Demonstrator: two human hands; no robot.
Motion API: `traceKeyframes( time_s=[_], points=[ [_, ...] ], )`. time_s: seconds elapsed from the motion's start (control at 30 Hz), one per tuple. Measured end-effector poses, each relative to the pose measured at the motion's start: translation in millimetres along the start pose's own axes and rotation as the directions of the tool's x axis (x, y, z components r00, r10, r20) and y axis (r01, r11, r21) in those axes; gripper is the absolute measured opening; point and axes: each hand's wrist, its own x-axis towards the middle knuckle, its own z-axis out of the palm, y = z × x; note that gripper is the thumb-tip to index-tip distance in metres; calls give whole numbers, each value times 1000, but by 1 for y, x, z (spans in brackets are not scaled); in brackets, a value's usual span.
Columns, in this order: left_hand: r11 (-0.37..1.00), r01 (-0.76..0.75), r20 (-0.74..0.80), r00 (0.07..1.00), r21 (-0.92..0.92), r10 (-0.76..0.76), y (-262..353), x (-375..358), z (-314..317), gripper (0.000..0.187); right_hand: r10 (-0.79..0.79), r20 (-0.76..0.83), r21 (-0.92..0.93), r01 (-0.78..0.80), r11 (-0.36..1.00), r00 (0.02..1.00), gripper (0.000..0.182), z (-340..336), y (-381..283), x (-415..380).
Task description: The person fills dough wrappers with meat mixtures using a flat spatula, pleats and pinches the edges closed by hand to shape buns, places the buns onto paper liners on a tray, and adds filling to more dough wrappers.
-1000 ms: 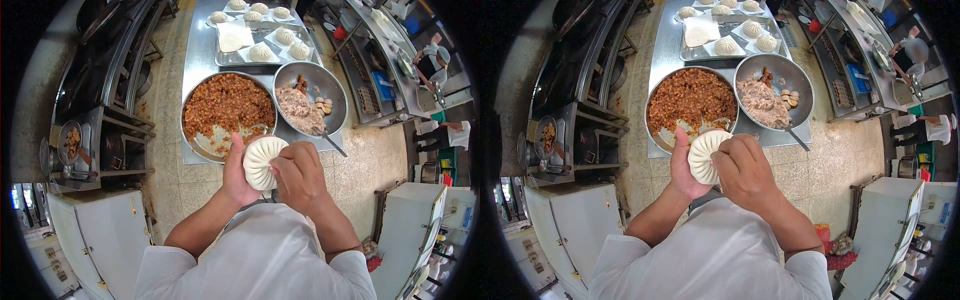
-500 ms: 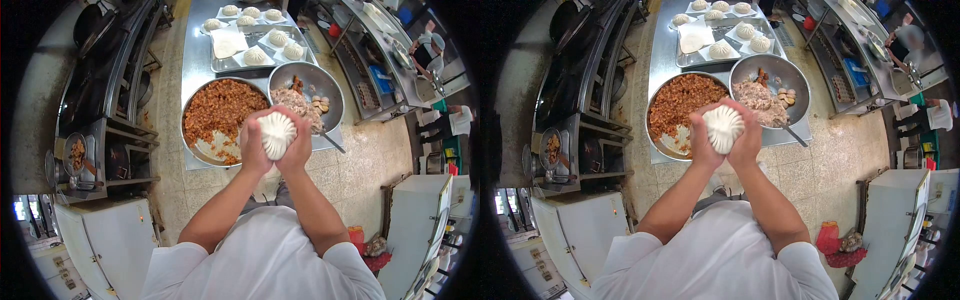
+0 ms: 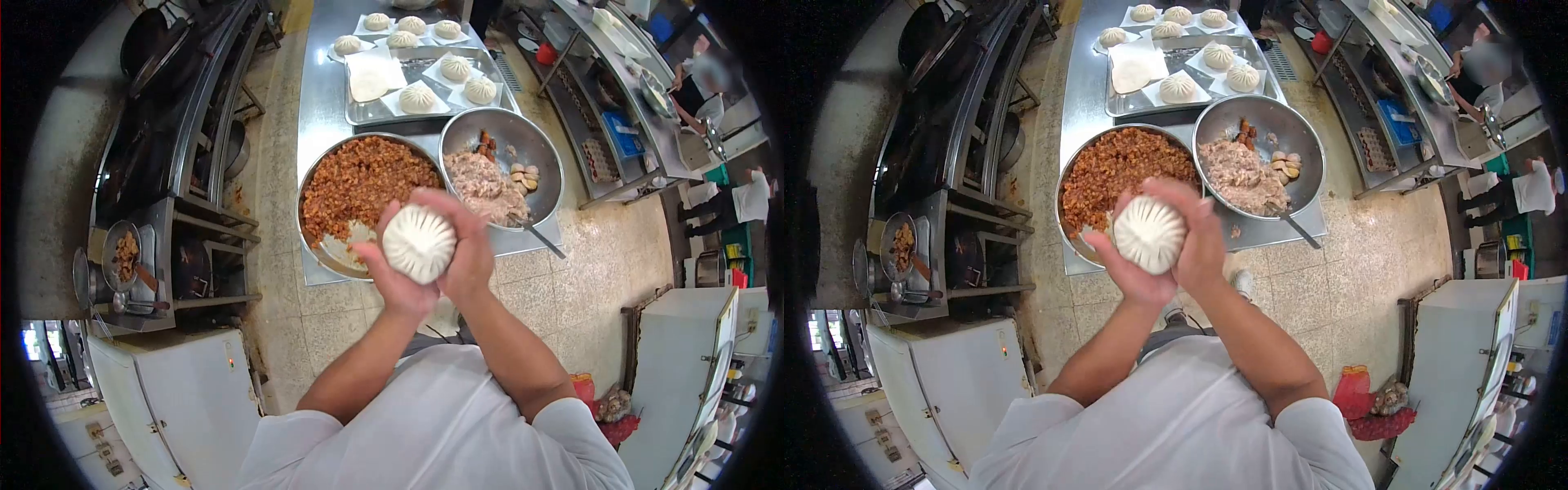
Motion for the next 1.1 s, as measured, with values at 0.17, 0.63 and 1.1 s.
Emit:
traceKeyframes(
  time_s=[0.17,0.63,1.1],
  points=[
    [971,181,-62,983,153,-174,-13,-5,13,85,-128,35,-249,132,959,991,73,-37,-8,-1],
    [967,211,-72,977,143,-202,-276,-29,138,86,-117,-12,-239,111,965,993,64,-260,-195,36],
    [903,399,-113,901,-160,-418,-383,13,146,76,473,99,-983,12,185,875,66,-432,-303,106]
  ],
)
